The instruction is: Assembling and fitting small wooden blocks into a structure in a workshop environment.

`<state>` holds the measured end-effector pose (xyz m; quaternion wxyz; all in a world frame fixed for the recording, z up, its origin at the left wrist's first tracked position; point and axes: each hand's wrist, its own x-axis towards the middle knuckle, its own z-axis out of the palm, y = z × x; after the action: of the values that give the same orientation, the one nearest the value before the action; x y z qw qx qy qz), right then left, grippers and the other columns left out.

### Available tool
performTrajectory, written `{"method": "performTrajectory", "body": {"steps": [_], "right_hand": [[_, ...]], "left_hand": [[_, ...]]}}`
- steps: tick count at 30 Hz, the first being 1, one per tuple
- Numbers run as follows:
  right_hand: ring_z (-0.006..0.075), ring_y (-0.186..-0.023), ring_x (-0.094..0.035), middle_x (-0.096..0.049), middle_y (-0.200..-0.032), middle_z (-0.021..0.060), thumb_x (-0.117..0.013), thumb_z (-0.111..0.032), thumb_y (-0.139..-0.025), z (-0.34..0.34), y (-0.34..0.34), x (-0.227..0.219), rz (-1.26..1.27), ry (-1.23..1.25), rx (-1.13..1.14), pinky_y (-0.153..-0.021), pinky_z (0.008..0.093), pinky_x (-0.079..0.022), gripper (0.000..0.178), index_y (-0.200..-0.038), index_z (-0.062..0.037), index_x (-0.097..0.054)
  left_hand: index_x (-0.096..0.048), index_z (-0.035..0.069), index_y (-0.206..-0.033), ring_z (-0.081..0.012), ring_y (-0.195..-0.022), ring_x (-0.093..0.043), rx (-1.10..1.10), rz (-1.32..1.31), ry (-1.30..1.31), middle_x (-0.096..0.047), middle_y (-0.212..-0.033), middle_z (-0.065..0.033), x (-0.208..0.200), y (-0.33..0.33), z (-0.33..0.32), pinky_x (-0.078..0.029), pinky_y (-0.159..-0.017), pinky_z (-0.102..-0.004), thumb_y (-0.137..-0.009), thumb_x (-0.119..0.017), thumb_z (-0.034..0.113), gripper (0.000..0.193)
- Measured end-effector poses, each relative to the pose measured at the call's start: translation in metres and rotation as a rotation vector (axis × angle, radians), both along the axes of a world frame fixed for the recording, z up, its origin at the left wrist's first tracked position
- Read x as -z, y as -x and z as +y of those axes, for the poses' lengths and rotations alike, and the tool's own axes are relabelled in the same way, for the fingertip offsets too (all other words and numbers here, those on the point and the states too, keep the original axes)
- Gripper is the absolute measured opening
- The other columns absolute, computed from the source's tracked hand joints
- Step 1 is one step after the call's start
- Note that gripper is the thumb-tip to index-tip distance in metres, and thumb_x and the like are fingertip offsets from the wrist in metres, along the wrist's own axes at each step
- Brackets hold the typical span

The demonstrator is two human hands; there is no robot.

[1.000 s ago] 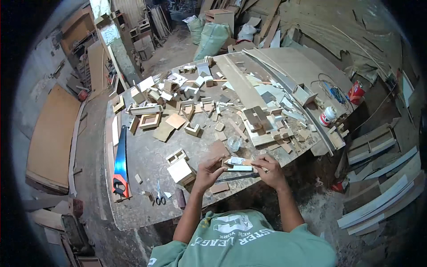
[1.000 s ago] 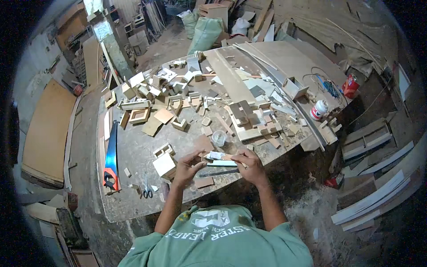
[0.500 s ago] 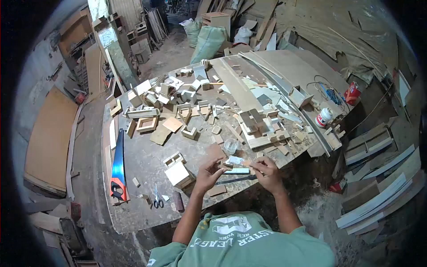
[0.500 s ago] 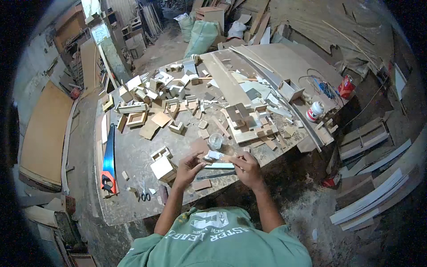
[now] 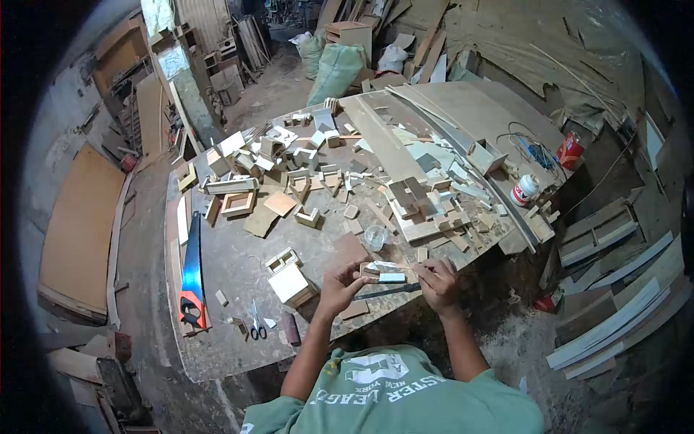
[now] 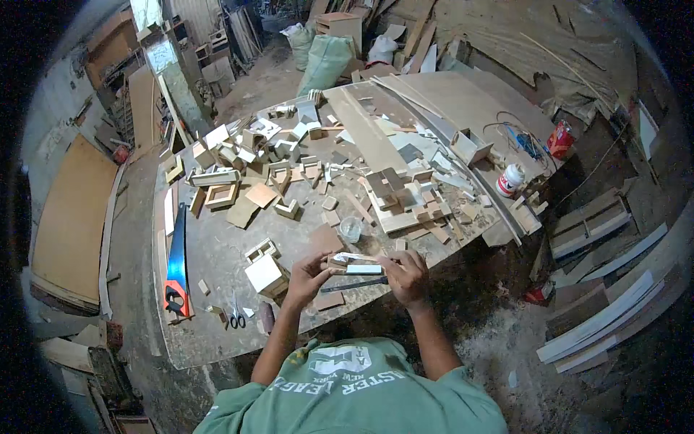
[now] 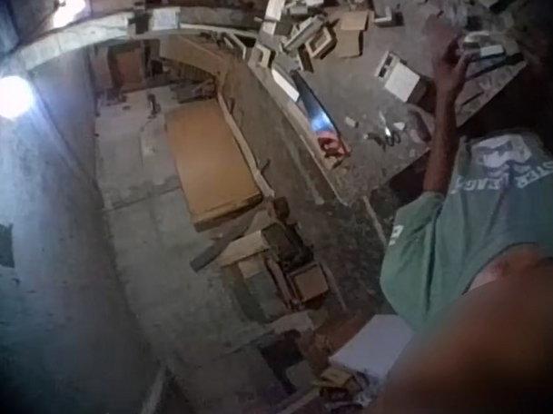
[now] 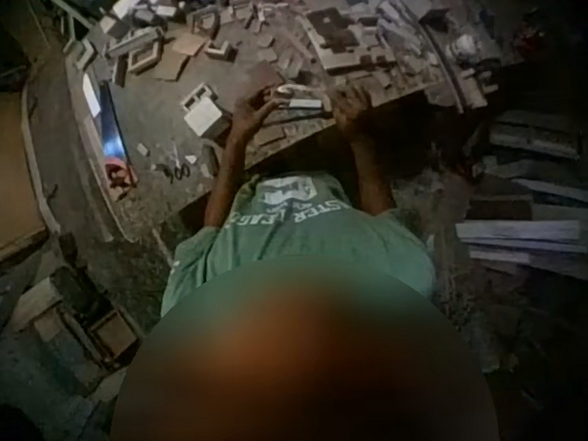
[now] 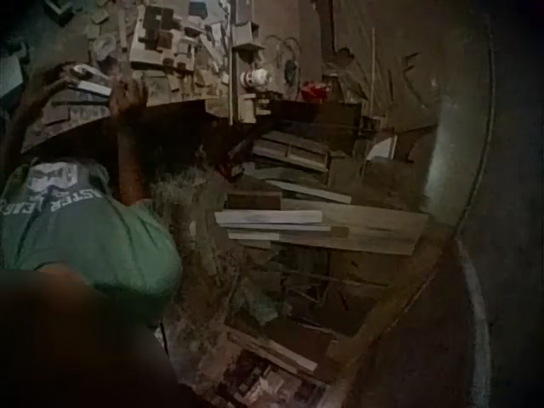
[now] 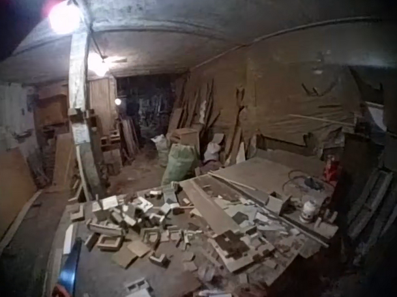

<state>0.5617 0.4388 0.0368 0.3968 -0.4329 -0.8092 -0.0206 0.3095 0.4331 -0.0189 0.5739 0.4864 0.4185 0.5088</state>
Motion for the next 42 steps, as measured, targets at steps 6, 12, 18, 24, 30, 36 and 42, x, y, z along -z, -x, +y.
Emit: {"method": "performTrajectory", "body": {"steps": [6, 12, 18, 24, 30, 36, 42], "right_hand": [[0.0259, -0.082, -0.058, -0.06, -0.088, 0.005, -0.068, 0.003, -0.068, -0.008, 0.006, 0.014, 0.059, -0.037, 0.005, -0.072, 0.0352, -0.049, 0.031, -0.096, -0.0091, -0.072], [0.0271, -0.087, -0.056, -0.06, -0.089, 0.0064, -0.065, 0.004, -0.068, -0.015, -0.001, 0.025, -0.019, -0.067, -0.018, -0.074, 0.0372, -0.049, 0.032, -0.098, -0.007, -0.071], [0.0278, -0.089, -0.056, -0.06, -0.093, 0.0067, -0.065, 0.006, -0.063, -0.017, -0.004, 0.015, 0.006, -0.076, 0.004, -0.076, 0.0389, -0.049, 0.04, -0.1, -0.0067, -0.071], [0.0281, -0.091, -0.056, -0.059, -0.093, 0.0066, -0.066, 0.004, -0.064, -0.017, 0.008, 0.017, -0.014, -0.069, 0.001, -0.079, 0.0392, -0.047, 0.039, -0.101, -0.0073, -0.071], [0.028, -0.095, -0.054, -0.058, -0.098, 0.0068, -0.065, 0.002, -0.064, -0.021, -0.002, 0.026, 0.006, -0.01, 0.033, -0.081, 0.0397, -0.047, 0.045, -0.107, -0.0089, -0.07], [0.0278, -0.094, -0.055, -0.06, -0.098, 0.0068, -0.065, 0.001, -0.064, -0.016, 0.011, 0.009, -0.042, -0.028, -0.005, -0.079, 0.0389, -0.047, 0.042, -0.104, -0.0083, -0.071], [0.0278, -0.093, -0.055, -0.061, -0.097, 0.0067, -0.064, 0.003, -0.065, -0.01, -0.009, 0.017, -0.054, -0.066, 0.06, -0.078, 0.039, -0.046, 0.04, -0.103, -0.0086, -0.071]], "left_hand": [[-0.053, -0.004, -0.129, -0.0068, -0.084, -0.059, 0.001, -0.062, 0.007, -0.066, -0.092, -0.0009, 0.004, -0.001, -0.002, -0.048, -0.075, -0.0214, -0.087, -0.064, -0.003, 0.043], [-0.052, -0.005, -0.129, -0.0101, -0.087, -0.063, 0.005, -0.048, 0.055, -0.068, -0.096, -0.0047, -0.01, 0.001, -0.005, -0.05, -0.081, -0.0238, -0.088, -0.063, -0.002, 0.042], [-0.052, -0.005, -0.129, -0.0114, -0.09, -0.064, 0.006, -0.031, 0.068, -0.069, -0.097, -0.007, -0.001, 0.006, -0.004, -0.05, -0.081, -0.0243, -0.088, -0.063, -0.001, 0.043], [-0.051, -0.005, -0.13, -0.0095, -0.087, -0.062, 0.031, -0.056, 0.063, -0.069, -0.097, -0.0061, -0.006, -0.002, -0.003, -0.048, -0.079, -0.0223, -0.088, -0.064, 0.0, 0.044], [-0.053, -0.004, -0.128, -0.0091, -0.087, -0.062, 0.034, -0.046, 0.046, -0.068, -0.097, -0.0044, 0.003, 0.003, 0.001, -0.049, -0.079, -0.0221, -0.088, -0.063, -0.001, 0.042], [-0.054, -0.002, -0.128, -0.0073, -0.087, -0.06, 0.046, -0.055, 0.031, -0.068, -0.096, -0.0034, 0.017, 0.001, 0.003, -0.047, -0.075, -0.0212, -0.087, -0.063, -0.002, 0.042], [-0.054, -0.003, -0.128, -0.008, -0.087, -0.06, 0.013, -0.036, 0.041, -0.068, -0.098, -0.0048, -0.009, 0.001, 0.003, -0.048, -0.076, -0.0218, -0.086, -0.063, -0.004, 0.042]]}}
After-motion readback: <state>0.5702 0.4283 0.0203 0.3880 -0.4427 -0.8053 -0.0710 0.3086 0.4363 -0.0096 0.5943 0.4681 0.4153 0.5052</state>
